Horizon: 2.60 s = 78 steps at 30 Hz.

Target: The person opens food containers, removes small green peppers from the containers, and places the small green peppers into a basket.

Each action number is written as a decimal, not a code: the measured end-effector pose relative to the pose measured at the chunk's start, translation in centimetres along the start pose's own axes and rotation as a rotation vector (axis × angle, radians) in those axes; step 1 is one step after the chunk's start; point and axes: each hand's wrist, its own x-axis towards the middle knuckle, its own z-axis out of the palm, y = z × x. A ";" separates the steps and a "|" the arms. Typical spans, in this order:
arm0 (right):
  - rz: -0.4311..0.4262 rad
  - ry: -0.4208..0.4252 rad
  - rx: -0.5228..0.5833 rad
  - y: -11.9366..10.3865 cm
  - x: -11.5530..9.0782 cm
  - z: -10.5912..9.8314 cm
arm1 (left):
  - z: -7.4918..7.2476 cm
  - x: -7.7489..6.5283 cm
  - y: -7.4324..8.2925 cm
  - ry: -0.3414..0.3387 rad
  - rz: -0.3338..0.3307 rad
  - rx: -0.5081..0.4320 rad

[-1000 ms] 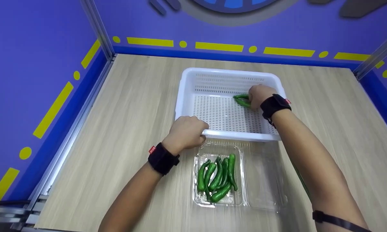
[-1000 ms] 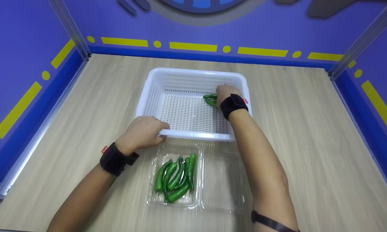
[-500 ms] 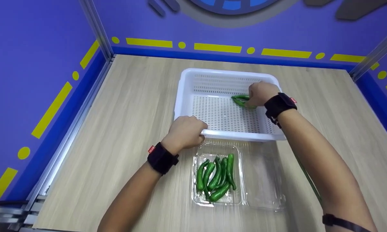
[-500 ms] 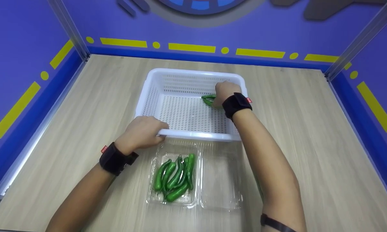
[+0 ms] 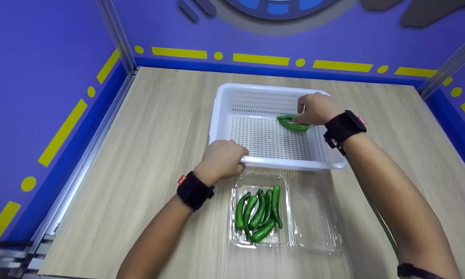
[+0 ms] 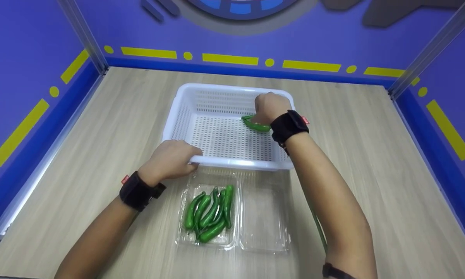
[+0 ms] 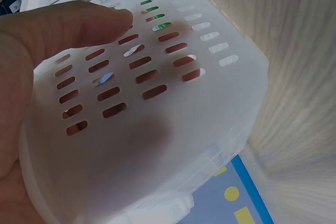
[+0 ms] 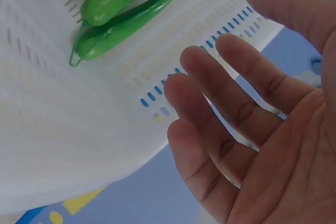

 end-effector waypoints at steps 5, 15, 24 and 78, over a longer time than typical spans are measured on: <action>-0.013 -0.005 0.055 -0.1 -0.5 -0.4 | 0.1 0.0 0.0 -0.005 -0.006 -0.004; -0.104 0.066 0.128 -1.4 -2.4 -0.9 | 0.0 0.0 0.0 -0.022 -0.011 -0.019; -0.156 0.117 0.149 -3.4 -4.5 -1.5 | 0.0 0.0 0.0 -0.023 -0.015 -0.026; -0.590 -0.154 0.005 -12.0 -15.4 6.7 | 0.0 -0.1 0.0 -0.002 -0.009 -0.017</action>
